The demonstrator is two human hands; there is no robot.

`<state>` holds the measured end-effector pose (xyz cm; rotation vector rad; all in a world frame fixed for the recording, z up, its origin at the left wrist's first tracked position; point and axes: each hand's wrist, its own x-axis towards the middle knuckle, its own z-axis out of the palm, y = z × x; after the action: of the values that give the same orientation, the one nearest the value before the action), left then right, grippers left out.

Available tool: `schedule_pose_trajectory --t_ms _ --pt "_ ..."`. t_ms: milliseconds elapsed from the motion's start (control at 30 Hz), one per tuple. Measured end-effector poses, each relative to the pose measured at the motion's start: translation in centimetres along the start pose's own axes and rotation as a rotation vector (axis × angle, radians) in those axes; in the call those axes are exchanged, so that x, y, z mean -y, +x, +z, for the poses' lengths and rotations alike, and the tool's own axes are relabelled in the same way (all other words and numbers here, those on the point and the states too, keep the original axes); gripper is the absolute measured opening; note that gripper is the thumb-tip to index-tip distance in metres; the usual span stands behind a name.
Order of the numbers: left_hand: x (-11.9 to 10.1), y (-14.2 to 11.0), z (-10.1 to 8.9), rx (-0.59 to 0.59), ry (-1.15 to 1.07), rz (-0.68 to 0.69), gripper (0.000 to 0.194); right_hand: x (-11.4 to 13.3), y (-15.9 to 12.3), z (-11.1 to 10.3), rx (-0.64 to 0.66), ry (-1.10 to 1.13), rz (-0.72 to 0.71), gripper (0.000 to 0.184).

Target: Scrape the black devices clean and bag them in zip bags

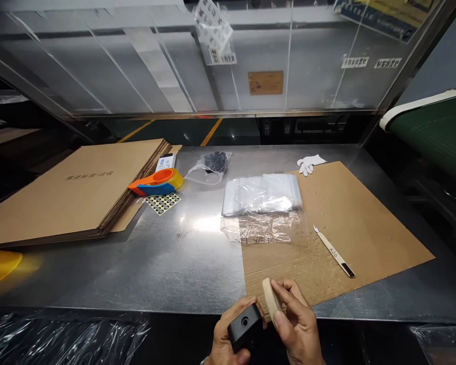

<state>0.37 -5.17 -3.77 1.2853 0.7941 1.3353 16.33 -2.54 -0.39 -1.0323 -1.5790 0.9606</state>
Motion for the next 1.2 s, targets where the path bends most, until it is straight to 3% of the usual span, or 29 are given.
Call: schedule_pose_trajectory --t_ms 100,233,333,433,567,733,800,867,1000,1100,1200 --pt "0.4 -0.1 0.6 -0.152 -0.057 0.041 0.046 -0.1 -1.1 0.9 0.023 0.069 -0.009 0.037" --pt "0.0 0.2 1.8 -0.420 -0.085 0.032 0.044 -1.8 -3.2 2.1 -0.023 -0.070 -0.036 0.035" --pt "-0.3 0.8 2.2 -0.572 -0.103 -0.033 0.040 -3.7 -4.1 1.6 0.059 -0.250 -0.103 0.038" --pt "0.0 1.1 1.6 -0.617 -0.109 -0.003 0.040 -5.2 -3.3 -0.1 0.116 -0.453 -0.188 0.043" --pt "0.2 1.4 0.2 -0.412 0.198 0.115 0.058 -6.9 0.4 -2.0 -0.023 -0.675 -0.182 0.043" --pt "-0.5 1.6 -1.0 -0.315 0.418 0.225 0.066 -7.7 4.1 -2.2 0.020 -0.798 -0.172 0.036" --pt "-0.8 1.5 -1.3 -0.242 0.451 0.261 0.070 -5.7 4.1 -1.9 0.066 -0.637 -0.098 0.034" --pt "-1.1 1.3 -1.5 -0.157 0.454 0.251 0.069 -2.7 3.8 -1.7 0.191 -0.344 0.054 0.031" --pt "-1.9 1.4 -1.9 -0.021 0.270 -0.010 0.050 2.5 3.7 -1.4 0.457 0.134 0.408 0.031" --pt "-2.7 1.7 -2.2 0.084 0.148 -0.216 0.034 3.7 4.3 -1.3 0.630 0.310 0.596 0.032" --pt "-3.3 2.0 -2.3 0.244 0.272 -0.179 0.026 3.5 4.7 -1.2 0.771 0.401 0.734 0.030"
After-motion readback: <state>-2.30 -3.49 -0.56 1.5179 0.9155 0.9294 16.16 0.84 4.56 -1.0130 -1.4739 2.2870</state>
